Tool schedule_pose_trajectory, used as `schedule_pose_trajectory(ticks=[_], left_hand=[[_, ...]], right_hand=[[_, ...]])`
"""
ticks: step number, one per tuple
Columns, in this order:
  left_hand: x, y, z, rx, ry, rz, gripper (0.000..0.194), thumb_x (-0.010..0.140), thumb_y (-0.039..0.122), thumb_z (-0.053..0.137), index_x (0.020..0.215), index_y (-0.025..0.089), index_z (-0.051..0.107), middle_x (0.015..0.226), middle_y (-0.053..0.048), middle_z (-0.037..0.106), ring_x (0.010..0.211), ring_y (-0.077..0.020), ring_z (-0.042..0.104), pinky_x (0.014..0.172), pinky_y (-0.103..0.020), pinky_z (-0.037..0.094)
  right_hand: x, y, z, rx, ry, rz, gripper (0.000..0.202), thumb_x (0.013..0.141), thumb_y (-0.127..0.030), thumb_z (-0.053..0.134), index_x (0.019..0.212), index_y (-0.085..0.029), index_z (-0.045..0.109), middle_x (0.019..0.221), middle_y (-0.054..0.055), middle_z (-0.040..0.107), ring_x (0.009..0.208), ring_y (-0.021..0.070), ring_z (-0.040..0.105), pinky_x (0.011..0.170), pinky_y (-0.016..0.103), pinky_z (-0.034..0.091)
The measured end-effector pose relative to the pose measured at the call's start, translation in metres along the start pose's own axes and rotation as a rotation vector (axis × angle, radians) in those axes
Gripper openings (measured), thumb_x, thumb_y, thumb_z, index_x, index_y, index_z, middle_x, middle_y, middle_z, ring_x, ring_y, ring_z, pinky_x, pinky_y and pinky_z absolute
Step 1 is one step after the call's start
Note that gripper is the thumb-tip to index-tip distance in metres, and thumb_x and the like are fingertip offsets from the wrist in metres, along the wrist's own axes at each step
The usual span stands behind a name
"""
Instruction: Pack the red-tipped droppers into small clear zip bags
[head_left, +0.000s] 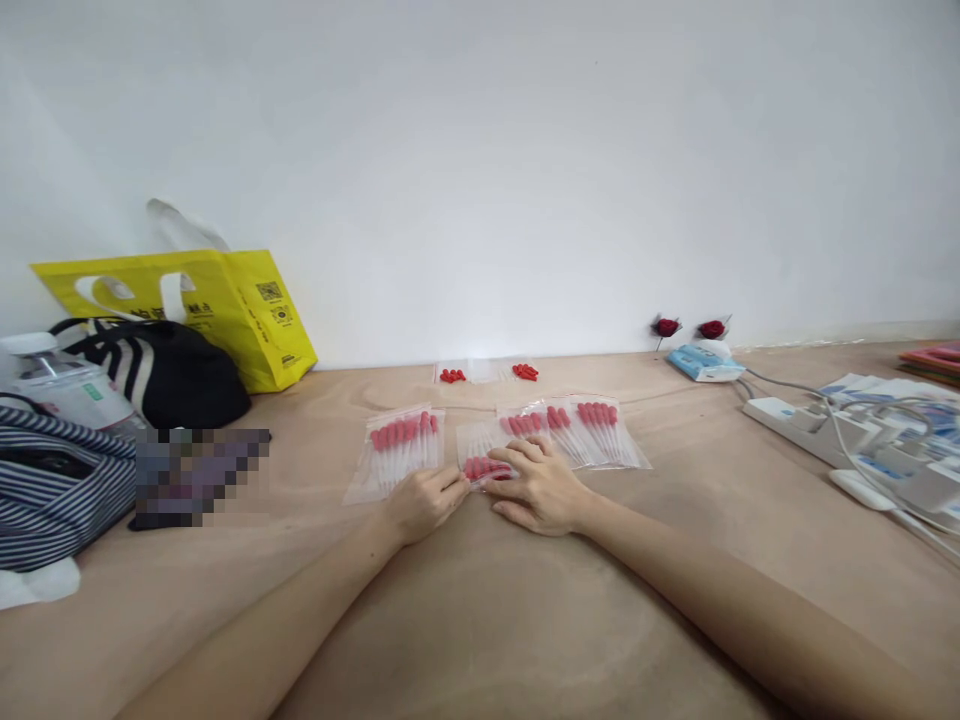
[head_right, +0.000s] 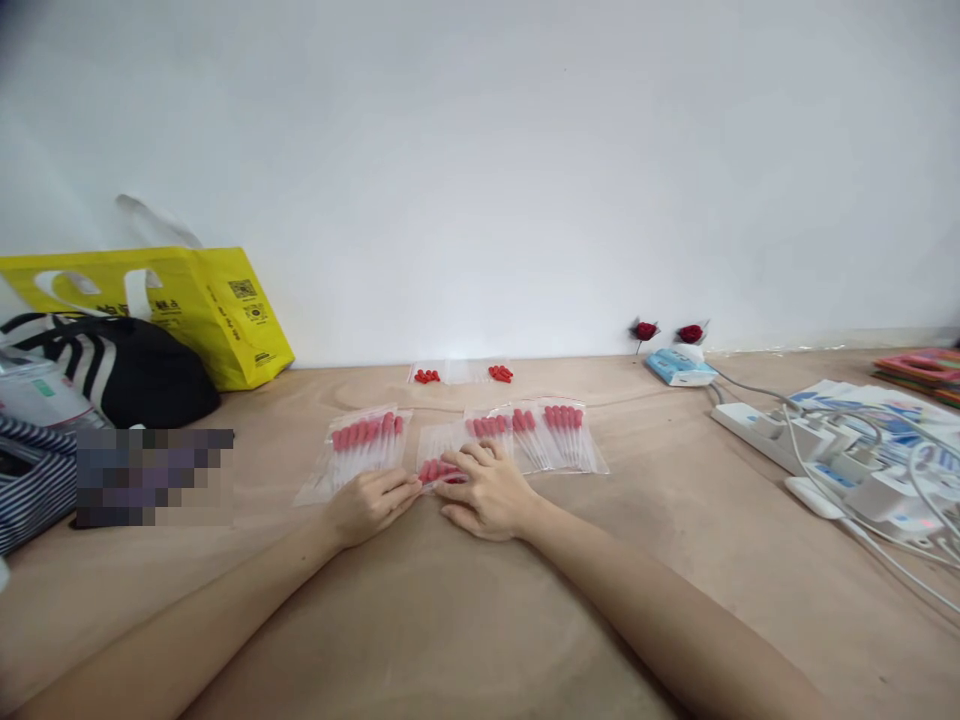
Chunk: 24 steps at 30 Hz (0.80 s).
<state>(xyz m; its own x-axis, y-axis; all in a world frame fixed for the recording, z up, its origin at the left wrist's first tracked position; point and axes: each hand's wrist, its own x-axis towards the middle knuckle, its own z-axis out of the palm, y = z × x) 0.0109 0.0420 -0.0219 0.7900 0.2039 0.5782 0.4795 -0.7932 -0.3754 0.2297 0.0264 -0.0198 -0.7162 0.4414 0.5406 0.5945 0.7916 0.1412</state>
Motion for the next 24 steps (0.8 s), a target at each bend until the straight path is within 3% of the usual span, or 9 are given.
schedule_pose_trajectory(ticks=[7, 12, 17, 24], left_hand=[[-0.002, -0.002, -0.001, -0.033, 0.003, 0.007, 0.032, 0.090, 0.016, 0.032, 0.071, 0.014, 0.058, 0.066, -0.002, 0.060, 0.055, -0.0093, 0.057, 0.050, -0.019, 0.047], [0.001, -0.002, -0.002, -0.035, 0.029, -0.008, 0.024, 0.089, 0.013, 0.033, 0.095, 0.014, 0.056, 0.083, -0.004, 0.065, 0.067, -0.0106, 0.062, 0.055, -0.019, 0.050], [0.003, -0.006, 0.002, 0.065, 0.046, 0.062, 0.024, 0.089, 0.012, 0.032, 0.089, 0.013, 0.057, 0.074, -0.003, 0.065, 0.058, -0.0102, 0.061, 0.049, -0.019, 0.048], [0.005, -0.017, 0.006, 0.156, 0.018, 0.226, 0.022, 0.086, 0.007, 0.037, 0.077, 0.011, 0.056, 0.054, 0.000, 0.055, 0.044, -0.0102, 0.051, 0.038, -0.021, 0.036]], right_hand=[[-0.017, 0.015, 0.000, 0.026, 0.085, 0.044, 0.022, 0.080, -0.036, 0.051, 0.098, -0.031, 0.061, 0.112, 0.005, 0.052, 0.098, 0.0205, 0.044, 0.083, 0.039, 0.028], [-0.025, 0.024, 0.002, 0.003, 0.168, 0.079, 0.019, 0.076, -0.024, 0.054, 0.093, -0.019, 0.060, 0.088, 0.004, 0.060, 0.082, 0.0155, 0.048, 0.077, 0.032, 0.031], [-0.014, 0.029, 0.009, -0.229, 0.222, -0.066, 0.013, 0.081, -0.017, 0.048, 0.075, -0.017, 0.060, 0.062, 0.001, 0.056, 0.068, 0.0134, 0.043, 0.072, 0.032, 0.029], [-0.007, 0.036, 0.016, -0.323, 0.179, -0.278, 0.027, 0.084, -0.009, 0.041, 0.061, -0.014, 0.055, 0.057, 0.001, 0.051, 0.062, 0.0125, 0.038, 0.070, 0.031, 0.029]])
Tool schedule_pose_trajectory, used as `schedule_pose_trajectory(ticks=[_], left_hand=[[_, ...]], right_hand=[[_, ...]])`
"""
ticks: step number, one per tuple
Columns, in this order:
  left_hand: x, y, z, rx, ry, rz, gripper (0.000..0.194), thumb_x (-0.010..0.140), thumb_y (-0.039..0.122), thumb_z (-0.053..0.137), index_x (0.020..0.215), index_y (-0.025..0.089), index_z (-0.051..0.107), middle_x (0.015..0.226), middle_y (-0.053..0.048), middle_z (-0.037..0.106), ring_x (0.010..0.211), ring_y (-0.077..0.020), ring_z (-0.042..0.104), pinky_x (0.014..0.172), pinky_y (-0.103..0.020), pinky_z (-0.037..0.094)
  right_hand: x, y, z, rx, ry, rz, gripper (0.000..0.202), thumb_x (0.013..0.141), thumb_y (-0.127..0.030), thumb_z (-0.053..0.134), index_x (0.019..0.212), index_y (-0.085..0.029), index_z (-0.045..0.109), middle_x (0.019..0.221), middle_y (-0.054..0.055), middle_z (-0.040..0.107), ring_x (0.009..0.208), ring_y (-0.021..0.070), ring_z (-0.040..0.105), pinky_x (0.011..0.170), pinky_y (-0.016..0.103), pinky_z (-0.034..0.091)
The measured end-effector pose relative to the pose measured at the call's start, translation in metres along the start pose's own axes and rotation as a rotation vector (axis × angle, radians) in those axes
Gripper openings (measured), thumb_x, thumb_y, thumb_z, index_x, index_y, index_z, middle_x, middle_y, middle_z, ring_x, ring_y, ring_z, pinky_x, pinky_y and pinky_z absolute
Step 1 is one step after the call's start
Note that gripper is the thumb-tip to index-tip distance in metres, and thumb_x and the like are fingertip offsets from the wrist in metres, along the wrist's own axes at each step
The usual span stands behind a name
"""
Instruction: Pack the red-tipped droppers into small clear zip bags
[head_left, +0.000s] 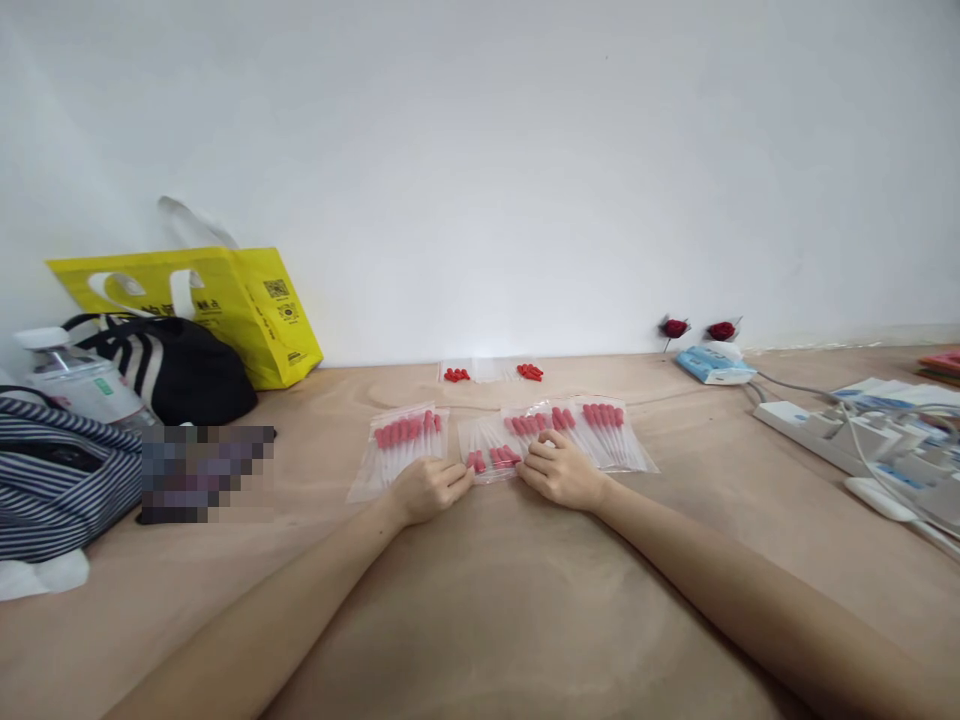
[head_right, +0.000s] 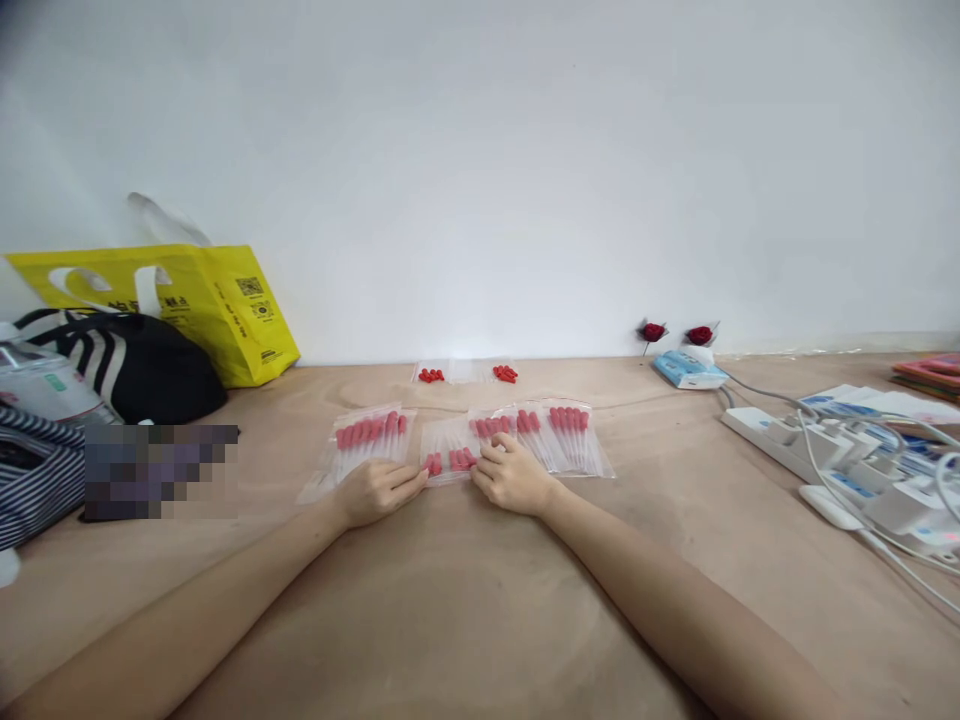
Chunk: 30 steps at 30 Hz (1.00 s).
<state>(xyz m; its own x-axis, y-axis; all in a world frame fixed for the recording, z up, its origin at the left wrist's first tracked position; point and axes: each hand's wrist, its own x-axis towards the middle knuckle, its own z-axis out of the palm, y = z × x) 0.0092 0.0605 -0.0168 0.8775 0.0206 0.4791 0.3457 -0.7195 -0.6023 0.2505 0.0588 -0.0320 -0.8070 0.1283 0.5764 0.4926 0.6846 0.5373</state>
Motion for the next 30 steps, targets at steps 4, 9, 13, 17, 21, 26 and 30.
schedule_pose_trajectory(ticks=[4, 9, 13, 17, 21, 26, 30], left_hand=[[0.000, -0.002, 0.001, -0.011, 0.027, 0.017, 0.019, 0.084, 0.006, 0.039, 0.076, 0.011, 0.056, 0.052, 0.002, 0.053, 0.042, -0.0094, 0.047, 0.037, -0.022, 0.033], [-0.001, -0.001, 0.001, -0.038, 0.049, 0.008, 0.021, 0.086, 0.007, 0.037, 0.076, 0.011, 0.056, 0.053, 0.001, 0.052, 0.045, -0.0093, 0.048, 0.041, -0.022, 0.036], [-0.002, 0.001, 0.000, -0.054, 0.050, -0.035, 0.023, 0.086, 0.010, 0.037, 0.074, 0.013, 0.056, 0.052, 0.002, 0.052, 0.044, -0.0094, 0.048, 0.039, -0.021, 0.036], [-0.001, 0.003, 0.001, -0.057, 0.071, -0.065, 0.023, 0.087, 0.013, 0.038, 0.073, 0.014, 0.056, 0.053, 0.001, 0.054, 0.045, -0.0089, 0.050, 0.040, -0.020, 0.037], [0.001, 0.003, -0.001, -0.046, 0.081, -0.056, 0.022, 0.087, 0.013, 0.038, 0.075, 0.013, 0.056, 0.055, 0.001, 0.056, 0.046, -0.0087, 0.051, 0.043, -0.020, 0.039], [0.004, 0.001, -0.008, 0.006, 0.051, -0.003, 0.019, 0.086, 0.010, 0.040, 0.076, 0.013, 0.056, 0.063, 0.000, 0.060, 0.057, -0.0112, 0.055, 0.049, -0.023, 0.040], [0.005, 0.001, -0.010, 0.018, 0.048, 0.008, 0.022, 0.087, 0.009, 0.039, 0.071, 0.013, 0.054, 0.065, 0.000, 0.058, 0.069, -0.0123, 0.055, 0.061, -0.025, 0.043]], right_hand=[[0.001, 0.001, 0.001, -0.012, 0.006, -0.003, 0.029, 0.083, -0.009, 0.041, 0.057, -0.014, 0.052, 0.056, 0.001, 0.049, 0.061, 0.0121, 0.037, 0.070, 0.030, 0.029], [0.001, 0.000, -0.002, 0.000, 0.014, -0.004, 0.031, 0.085, -0.009, 0.038, 0.058, -0.014, 0.052, 0.056, 0.000, 0.048, 0.060, 0.0116, 0.037, 0.071, 0.030, 0.029], [0.003, -0.005, -0.003, -0.004, 0.023, 0.089, 0.026, 0.084, -0.012, 0.043, 0.060, -0.015, 0.053, 0.055, 0.000, 0.049, 0.063, 0.0119, 0.039, 0.072, 0.032, 0.028], [0.018, -0.018, 0.001, 0.000, 0.086, 0.115, 0.016, 0.084, -0.016, 0.046, 0.076, -0.016, 0.059, 0.067, 0.001, 0.056, 0.068, 0.0125, 0.042, 0.073, 0.033, 0.027], [0.037, -0.028, 0.009, 0.017, 0.139, 0.070, 0.024, 0.084, -0.012, 0.044, 0.064, -0.016, 0.057, 0.062, 0.001, 0.054, 0.066, 0.0124, 0.041, 0.069, 0.032, 0.027], [0.043, -0.030, 0.012, 0.011, 0.197, 0.002, 0.031, 0.084, -0.008, 0.038, 0.059, -0.015, 0.055, 0.059, 0.001, 0.051, 0.064, 0.0127, 0.039, 0.064, 0.031, 0.026], [0.037, -0.026, 0.008, -0.014, 0.190, -0.019, 0.031, 0.084, -0.009, 0.038, 0.058, -0.016, 0.054, 0.060, 0.001, 0.052, 0.064, 0.0123, 0.040, 0.065, 0.032, 0.026]])
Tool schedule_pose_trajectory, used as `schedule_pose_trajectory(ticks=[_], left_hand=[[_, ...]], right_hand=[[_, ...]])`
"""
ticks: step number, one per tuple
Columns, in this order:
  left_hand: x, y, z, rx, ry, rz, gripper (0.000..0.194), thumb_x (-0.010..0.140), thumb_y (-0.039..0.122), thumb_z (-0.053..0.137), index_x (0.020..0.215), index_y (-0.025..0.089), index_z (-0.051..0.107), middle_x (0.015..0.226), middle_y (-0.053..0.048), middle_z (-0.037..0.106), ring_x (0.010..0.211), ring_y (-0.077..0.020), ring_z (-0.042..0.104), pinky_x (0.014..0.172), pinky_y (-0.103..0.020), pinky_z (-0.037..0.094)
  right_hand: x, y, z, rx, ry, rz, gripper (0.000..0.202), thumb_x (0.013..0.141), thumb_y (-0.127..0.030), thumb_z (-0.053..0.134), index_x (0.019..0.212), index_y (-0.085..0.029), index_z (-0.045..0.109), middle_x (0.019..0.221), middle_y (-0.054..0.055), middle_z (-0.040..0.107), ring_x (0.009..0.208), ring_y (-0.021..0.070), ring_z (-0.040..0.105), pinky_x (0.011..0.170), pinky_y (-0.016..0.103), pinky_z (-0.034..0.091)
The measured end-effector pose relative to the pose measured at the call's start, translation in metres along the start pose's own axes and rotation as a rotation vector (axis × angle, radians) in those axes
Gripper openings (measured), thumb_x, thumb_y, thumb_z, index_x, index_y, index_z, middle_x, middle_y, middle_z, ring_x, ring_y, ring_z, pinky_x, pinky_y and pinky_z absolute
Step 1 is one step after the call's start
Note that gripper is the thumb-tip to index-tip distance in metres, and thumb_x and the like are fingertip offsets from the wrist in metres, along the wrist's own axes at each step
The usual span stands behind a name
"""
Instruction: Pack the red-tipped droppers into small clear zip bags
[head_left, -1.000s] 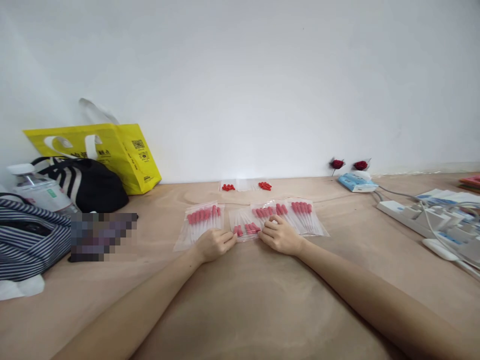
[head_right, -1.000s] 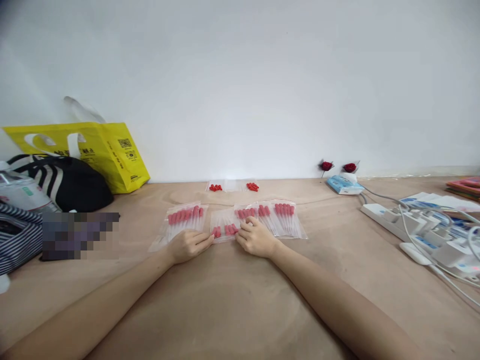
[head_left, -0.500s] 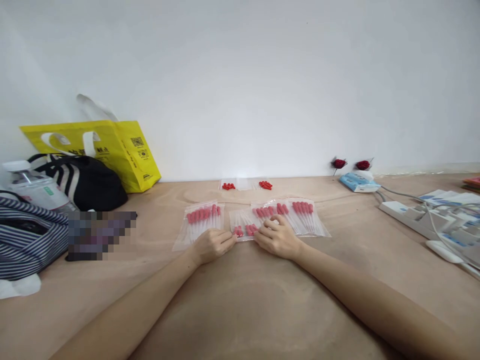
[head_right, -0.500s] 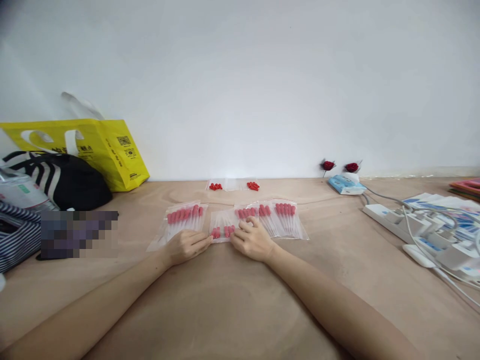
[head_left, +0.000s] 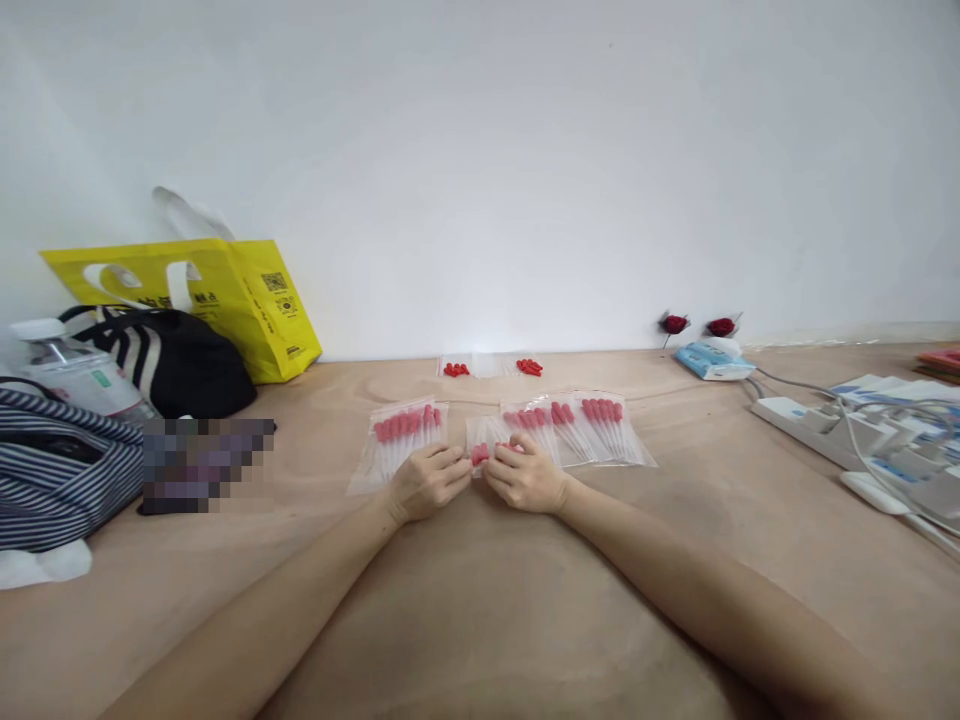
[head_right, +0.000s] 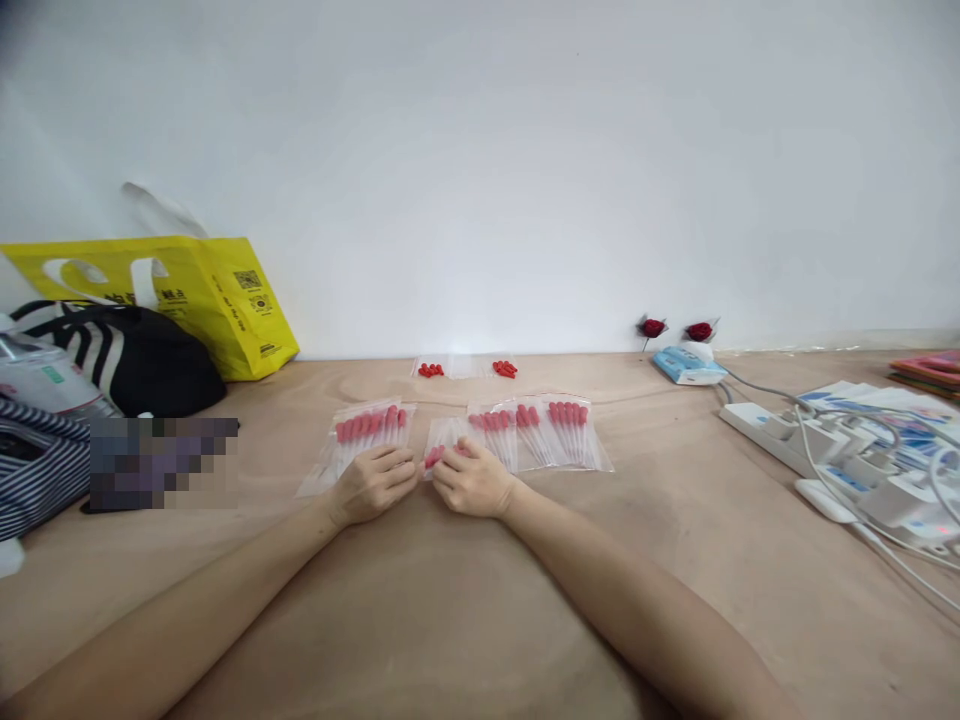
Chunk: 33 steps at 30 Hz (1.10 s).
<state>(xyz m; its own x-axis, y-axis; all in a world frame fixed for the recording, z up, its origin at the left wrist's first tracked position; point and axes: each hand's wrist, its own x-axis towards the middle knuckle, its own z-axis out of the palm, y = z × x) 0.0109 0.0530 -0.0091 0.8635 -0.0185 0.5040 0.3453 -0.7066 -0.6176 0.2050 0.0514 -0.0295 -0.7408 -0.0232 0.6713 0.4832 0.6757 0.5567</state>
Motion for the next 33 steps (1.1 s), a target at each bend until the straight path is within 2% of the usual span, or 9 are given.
schedule_pose_trajectory(ticks=[5, 10, 14, 19, 22, 26, 33], left_hand=[[-0.001, 0.001, 0.002, -0.022, -0.019, -0.012, 0.024, 0.087, 0.008, 0.038, 0.070, 0.014, 0.053, 0.063, 0.002, 0.055, 0.064, -0.0095, 0.051, 0.070, -0.027, 0.042], [-0.002, 0.001, 0.004, -0.060, 0.005, -0.033, 0.025, 0.086, 0.008, 0.041, 0.064, 0.015, 0.050, 0.059, 0.003, 0.051, 0.058, -0.0089, 0.047, 0.068, -0.027, 0.041], [-0.001, 0.000, 0.003, -0.052, 0.018, -0.053, 0.025, 0.084, 0.008, 0.043, 0.060, 0.015, 0.049, 0.056, 0.003, 0.050, 0.055, -0.0089, 0.045, 0.066, -0.026, 0.041], [-0.001, 0.000, 0.002, -0.057, 0.042, -0.054, 0.024, 0.082, 0.009, 0.047, 0.059, 0.015, 0.048, 0.055, 0.003, 0.049, 0.054, -0.0090, 0.044, 0.064, -0.026, 0.042], [-0.002, 0.000, 0.004, -0.057, 0.041, -0.076, 0.022, 0.083, 0.011, 0.046, 0.062, 0.016, 0.050, 0.057, 0.003, 0.050, 0.056, -0.0095, 0.046, 0.065, -0.027, 0.042], [0.000, 0.001, 0.004, -0.065, 0.053, -0.109, 0.020, 0.083, 0.014, 0.046, 0.064, 0.017, 0.053, 0.058, 0.002, 0.052, 0.057, -0.0102, 0.048, 0.064, -0.027, 0.043], [0.005, 0.002, 0.003, -0.062, 0.092, -0.072, 0.010, 0.083, 0.013, 0.048, 0.079, 0.016, 0.056, 0.064, 0.001, 0.059, 0.065, -0.0121, 0.054, 0.065, -0.028, 0.044]], right_hand=[[-0.012, 0.008, -0.011, -0.001, -0.035, -0.002, 0.027, 0.085, -0.010, 0.040, 0.064, -0.016, 0.056, 0.066, 0.000, 0.055, 0.065, 0.0111, 0.041, 0.069, 0.032, 0.026], [-0.029, 0.017, -0.019, 0.040, -0.047, 0.029, 0.019, 0.084, -0.009, 0.043, 0.075, -0.015, 0.058, 0.065, 0.001, 0.055, 0.064, 0.0110, 0.043, 0.071, 0.032, 0.026], [-0.034, 0.019, -0.022, 0.048, -0.089, 0.093, 0.020, 0.084, -0.008, 0.040, 0.078, -0.014, 0.058, 0.064, 0.001, 0.054, 0.062, 0.0108, 0.043, 0.071, 0.031, 0.028], [-0.031, 0.016, -0.023, 0.015, -0.123, 0.167, 0.023, 0.084, -0.012, 0.041, 0.066, -0.016, 0.056, 0.059, 0.000, 0.052, 0.061, 0.0105, 0.042, 0.070, 0.030, 0.027], [-0.027, 0.013, -0.021, 0.005, -0.116, 0.191, 0.023, 0.084, -0.014, 0.043, 0.067, -0.016, 0.057, 0.060, 0.000, 0.053, 0.063, 0.0108, 0.042, 0.070, 0.030, 0.027], [-0.020, 0.009, -0.014, 0.015, -0.091, 0.144, 0.022, 0.085, -0.013, 0.042, 0.070, -0.016, 0.057, 0.060, 0.000, 0.053, 0.064, 0.0110, 0.042, 0.069, 0.031, 0.026], [-0.006, 0.002, -0.004, 0.026, -0.054, 0.040, 0.025, 0.085, -0.012, 0.038, 0.068, -0.016, 0.055, 0.062, 0.001, 0.053, 0.064, 0.0116, 0.041, 0.065, 0.031, 0.026]])
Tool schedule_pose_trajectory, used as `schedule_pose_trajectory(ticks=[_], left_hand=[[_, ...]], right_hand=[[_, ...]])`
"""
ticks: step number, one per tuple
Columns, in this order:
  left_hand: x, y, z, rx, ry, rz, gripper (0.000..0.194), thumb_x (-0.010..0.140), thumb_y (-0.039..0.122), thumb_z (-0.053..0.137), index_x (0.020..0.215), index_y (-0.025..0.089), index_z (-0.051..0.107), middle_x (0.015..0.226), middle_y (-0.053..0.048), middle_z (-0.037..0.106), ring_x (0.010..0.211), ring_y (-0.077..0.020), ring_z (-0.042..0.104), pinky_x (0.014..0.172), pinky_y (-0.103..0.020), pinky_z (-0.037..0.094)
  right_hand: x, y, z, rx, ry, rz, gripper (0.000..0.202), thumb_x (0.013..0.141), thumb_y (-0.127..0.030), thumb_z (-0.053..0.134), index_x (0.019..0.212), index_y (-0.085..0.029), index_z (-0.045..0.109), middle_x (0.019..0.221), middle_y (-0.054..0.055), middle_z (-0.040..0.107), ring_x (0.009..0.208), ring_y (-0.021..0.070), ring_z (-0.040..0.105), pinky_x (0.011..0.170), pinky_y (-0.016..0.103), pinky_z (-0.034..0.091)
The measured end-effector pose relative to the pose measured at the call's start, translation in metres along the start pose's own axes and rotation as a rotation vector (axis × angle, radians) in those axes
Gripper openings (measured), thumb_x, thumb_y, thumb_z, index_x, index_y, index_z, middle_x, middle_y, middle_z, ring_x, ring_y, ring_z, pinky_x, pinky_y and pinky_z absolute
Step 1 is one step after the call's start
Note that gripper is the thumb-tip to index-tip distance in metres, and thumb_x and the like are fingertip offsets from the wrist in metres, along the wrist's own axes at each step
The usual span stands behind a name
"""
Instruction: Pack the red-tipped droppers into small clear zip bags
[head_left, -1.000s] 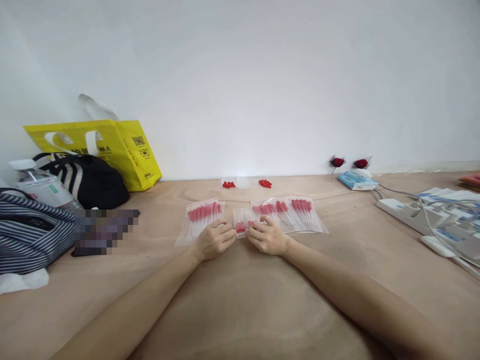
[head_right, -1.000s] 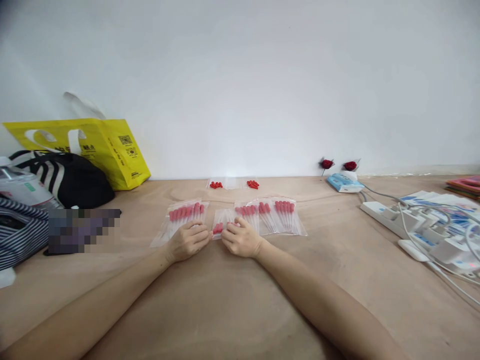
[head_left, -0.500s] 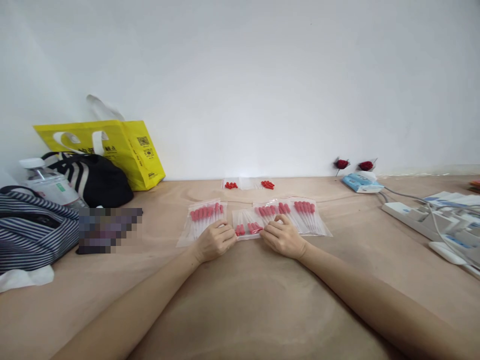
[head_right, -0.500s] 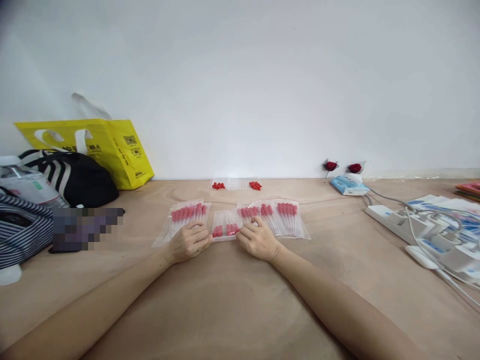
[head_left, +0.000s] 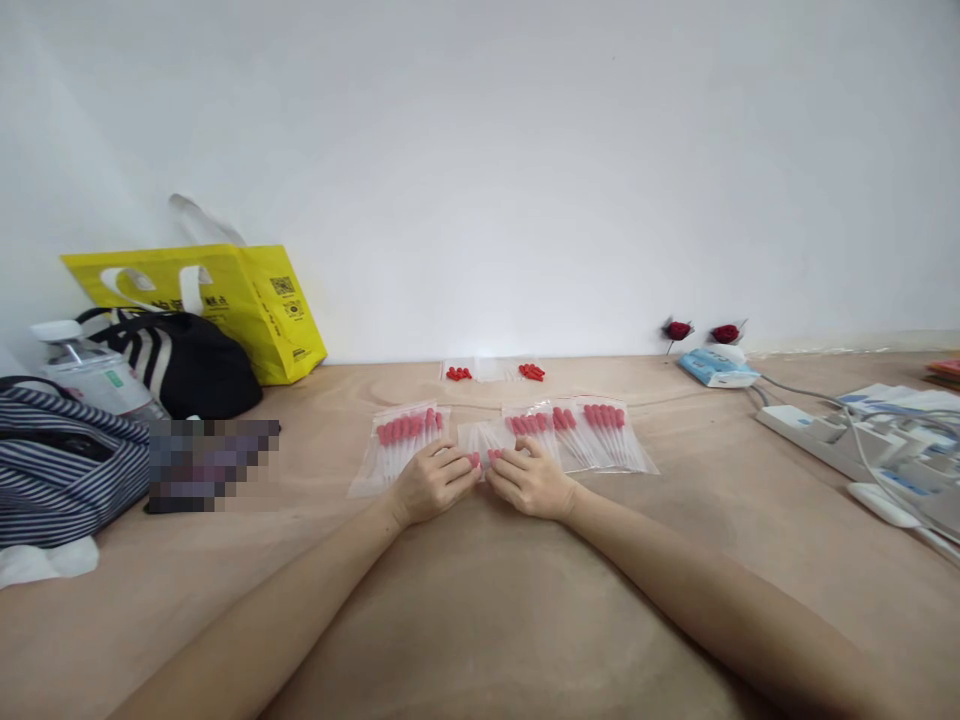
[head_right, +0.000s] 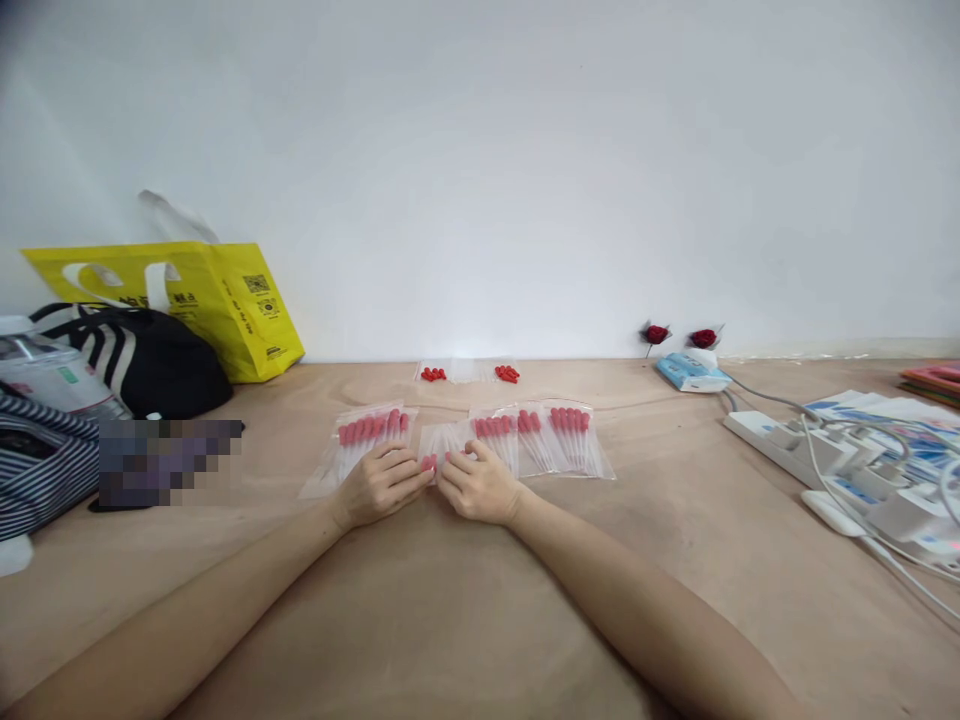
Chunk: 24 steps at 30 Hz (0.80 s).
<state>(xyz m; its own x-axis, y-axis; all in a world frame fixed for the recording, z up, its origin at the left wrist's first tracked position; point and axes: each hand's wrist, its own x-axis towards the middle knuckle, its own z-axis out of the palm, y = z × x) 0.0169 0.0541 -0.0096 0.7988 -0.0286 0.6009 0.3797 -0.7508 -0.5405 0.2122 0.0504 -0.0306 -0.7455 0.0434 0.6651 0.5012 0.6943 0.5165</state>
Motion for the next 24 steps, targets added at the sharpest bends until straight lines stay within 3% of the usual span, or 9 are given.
schedule_pose_trajectory(ticks=[9, 16, 24], left_hand=[[0.001, 0.003, 0.000, -0.042, 0.039, -0.007, 0.016, 0.085, 0.008, 0.044, 0.076, 0.014, 0.055, 0.064, 0.002, 0.061, 0.068, -0.0112, 0.057, 0.069, -0.028, 0.042], [-0.007, -0.002, -0.004, -0.007, 0.016, -0.081, 0.011, 0.083, 0.011, 0.049, 0.077, 0.016, 0.057, 0.060, 0.002, 0.057, 0.058, -0.0102, 0.050, 0.069, -0.029, 0.042], [-0.001, 0.000, -0.002, -0.029, -0.033, -0.141, 0.008, 0.081, 0.017, 0.052, 0.077, 0.018, 0.059, 0.068, 0.000, 0.060, 0.069, -0.0137, 0.052, 0.072, -0.032, 0.041]], right_hand=[[0.002, -0.001, -0.001, -0.026, 0.012, 0.017, 0.022, 0.084, -0.011, 0.041, 0.067, -0.015, 0.056, 0.064, 0.001, 0.055, 0.064, 0.0118, 0.041, 0.066, 0.031, 0.026], [-0.021, 0.014, -0.012, -0.002, -0.048, 0.164, 0.019, 0.084, -0.014, 0.044, 0.072, -0.016, 0.058, 0.062, 0.000, 0.055, 0.064, 0.0116, 0.041, 0.068, 0.030, 0.026], [-0.022, 0.015, -0.015, 0.025, -0.067, 0.210, 0.021, 0.084, -0.016, 0.044, 0.068, -0.017, 0.057, 0.060, 0.000, 0.054, 0.062, 0.0112, 0.041, 0.068, 0.029, 0.025]])
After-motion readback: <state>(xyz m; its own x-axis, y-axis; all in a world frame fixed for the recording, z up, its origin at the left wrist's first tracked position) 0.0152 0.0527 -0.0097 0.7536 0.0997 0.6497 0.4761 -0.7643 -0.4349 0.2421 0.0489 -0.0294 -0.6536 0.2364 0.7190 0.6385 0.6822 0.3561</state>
